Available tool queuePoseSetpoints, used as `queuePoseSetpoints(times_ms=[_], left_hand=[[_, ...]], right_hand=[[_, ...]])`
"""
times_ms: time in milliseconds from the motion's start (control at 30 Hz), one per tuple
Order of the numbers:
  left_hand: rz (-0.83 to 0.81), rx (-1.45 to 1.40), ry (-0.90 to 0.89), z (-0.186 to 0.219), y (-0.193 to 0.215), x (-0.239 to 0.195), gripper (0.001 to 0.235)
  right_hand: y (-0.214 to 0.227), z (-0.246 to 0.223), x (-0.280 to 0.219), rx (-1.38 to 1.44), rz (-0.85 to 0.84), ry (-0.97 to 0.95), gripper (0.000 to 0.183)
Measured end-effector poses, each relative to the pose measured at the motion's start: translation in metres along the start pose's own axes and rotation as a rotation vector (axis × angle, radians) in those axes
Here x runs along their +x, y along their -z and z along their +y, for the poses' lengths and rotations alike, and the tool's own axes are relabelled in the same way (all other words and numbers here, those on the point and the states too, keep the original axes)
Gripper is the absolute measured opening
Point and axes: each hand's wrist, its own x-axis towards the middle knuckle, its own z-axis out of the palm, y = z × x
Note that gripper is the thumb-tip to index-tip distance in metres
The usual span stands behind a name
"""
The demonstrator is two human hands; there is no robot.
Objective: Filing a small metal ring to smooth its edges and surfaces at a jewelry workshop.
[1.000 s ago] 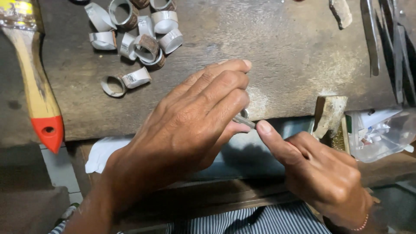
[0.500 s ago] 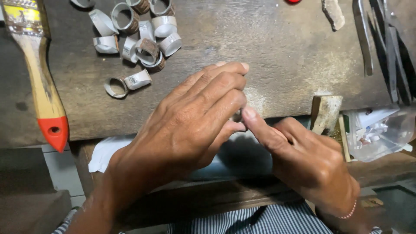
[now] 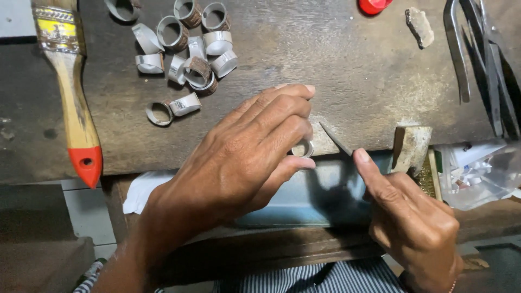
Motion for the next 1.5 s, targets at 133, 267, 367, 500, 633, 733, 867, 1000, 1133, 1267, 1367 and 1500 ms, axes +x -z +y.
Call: queuePoseSetpoints(times_ms=[133,267,367,500,633,733,867,1000,1133,1267,1367,1500], left_hand=[[0.009,-0.03,0.006,0.002,0.001,0.0,0.013],[-0.005,-0.073,0.024,0.003,0.001,0.001,0.012],[-0.009,-0.084,0.03,0.005,0.002,0.002,0.019],[0.027,-0.074,0.019,0.003,0.0,0.0,0.021],[0.022,-0.021,-0.01,-0.002,-0.003,-0.002,0.018],[0.045,0.07,-0.063,-0.002,-0.003,-0.002,0.024],[0.024,0.099,-0.094,-0.004,-0.003,-0.001,0.019],[0.043,0.055,-0.062,-0.005,-0.004,0.001,0.02],[0.026,0.028,-0.053,-0.006,-0.002,0.001,0.019],[0.016,0.009,-0.041,-0.006,-0.001,0.002,0.014],[0.039,0.037,-0.055,-0.006,-0.004,0.003,0.015],[0.034,0.032,-0.052,-0.004,-0.003,-0.001,0.031]], right_hand=[[0.003,-0.003,0.001,-0.015,-0.024,-0.031,0.059],[0.002,-0.003,0.004,0.045,-0.009,0.015,0.055],[0.003,-0.002,0.004,0.101,-0.002,0.026,0.053],[0.008,-0.011,0.006,0.155,0.063,0.015,0.039],[0.006,-0.001,0.006,0.188,0.02,0.136,0.036],[0.004,-0.001,0.008,0.199,-0.018,0.174,0.035],[0.005,-0.003,0.012,0.13,-0.047,0.132,0.042],[0.011,-0.001,0.017,0.172,-0.126,0.122,0.05],[0.017,-0.005,0.016,0.151,-0.148,0.093,0.042],[0.016,-0.012,0.035,0.189,-0.173,0.122,0.044],[0.015,-0.014,0.044,0.195,-0.138,0.135,0.044],[0.006,-0.007,0.04,0.213,-0.092,0.203,0.039]])
